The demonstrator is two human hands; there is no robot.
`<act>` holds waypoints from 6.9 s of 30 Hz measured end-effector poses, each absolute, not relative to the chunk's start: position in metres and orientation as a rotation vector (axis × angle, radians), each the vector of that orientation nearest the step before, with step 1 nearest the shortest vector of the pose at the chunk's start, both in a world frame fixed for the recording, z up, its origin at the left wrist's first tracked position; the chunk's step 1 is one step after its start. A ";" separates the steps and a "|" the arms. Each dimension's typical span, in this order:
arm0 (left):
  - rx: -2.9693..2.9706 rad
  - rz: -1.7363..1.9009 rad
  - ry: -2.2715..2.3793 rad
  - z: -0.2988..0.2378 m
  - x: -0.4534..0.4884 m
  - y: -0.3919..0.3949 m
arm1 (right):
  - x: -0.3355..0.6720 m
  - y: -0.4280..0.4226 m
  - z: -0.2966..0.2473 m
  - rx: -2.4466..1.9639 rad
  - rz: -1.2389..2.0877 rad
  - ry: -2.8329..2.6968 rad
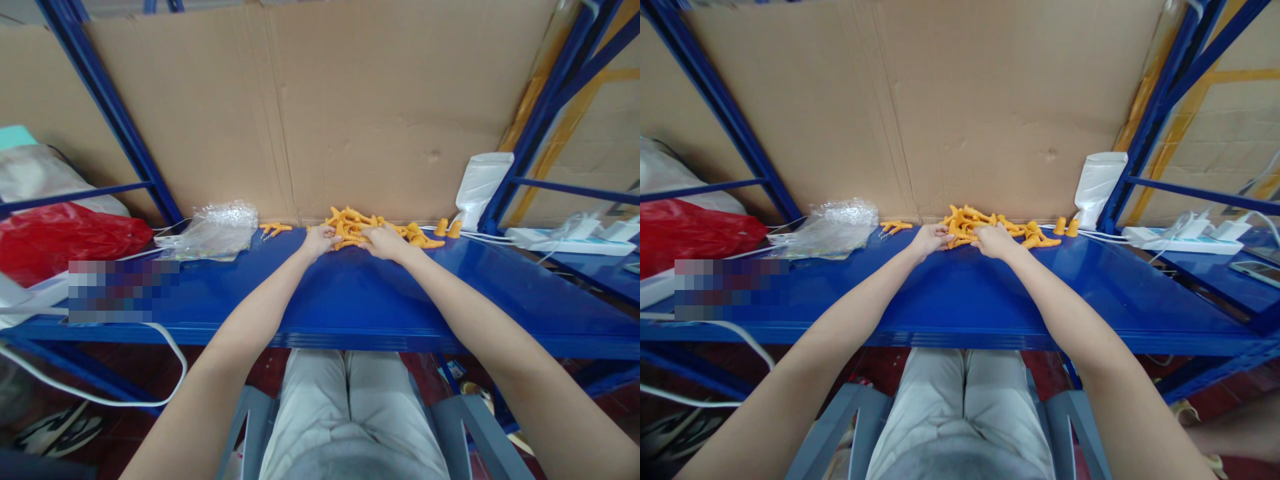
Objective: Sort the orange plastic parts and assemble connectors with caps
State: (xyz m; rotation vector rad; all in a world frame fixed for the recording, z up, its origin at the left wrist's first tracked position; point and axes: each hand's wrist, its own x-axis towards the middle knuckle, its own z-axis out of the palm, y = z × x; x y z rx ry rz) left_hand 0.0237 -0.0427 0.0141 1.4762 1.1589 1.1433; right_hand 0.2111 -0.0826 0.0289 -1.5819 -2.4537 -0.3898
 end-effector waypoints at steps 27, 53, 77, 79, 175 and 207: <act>1.600 1.235 1.237 0.021 0.020 -0.038 | 0.218 -0.078 0.033 -1.548 -0.494 -2.387; 2.381 1.162 1.098 0.012 0.021 -0.043 | 0.217 -0.081 0.034 -1.765 -0.291 -2.388; 2.142 1.280 1.138 0.009 0.035 -0.046 | 0.217 -0.076 0.029 -1.701 -0.476 -2.361; 2.100 1.288 1.123 0.008 0.036 -0.044 | 0.217 -0.076 0.029 -1.699 -0.485 -2.356; 1.563 1.354 1.181 0.020 0.037 -0.060 | 0.229 -0.074 0.031 -1.626 -0.835 -2.171; 1.418 1.363 1.206 0.020 0.028 -0.054 | 0.390 -0.079 0.012 -2.259 0.059 -0.816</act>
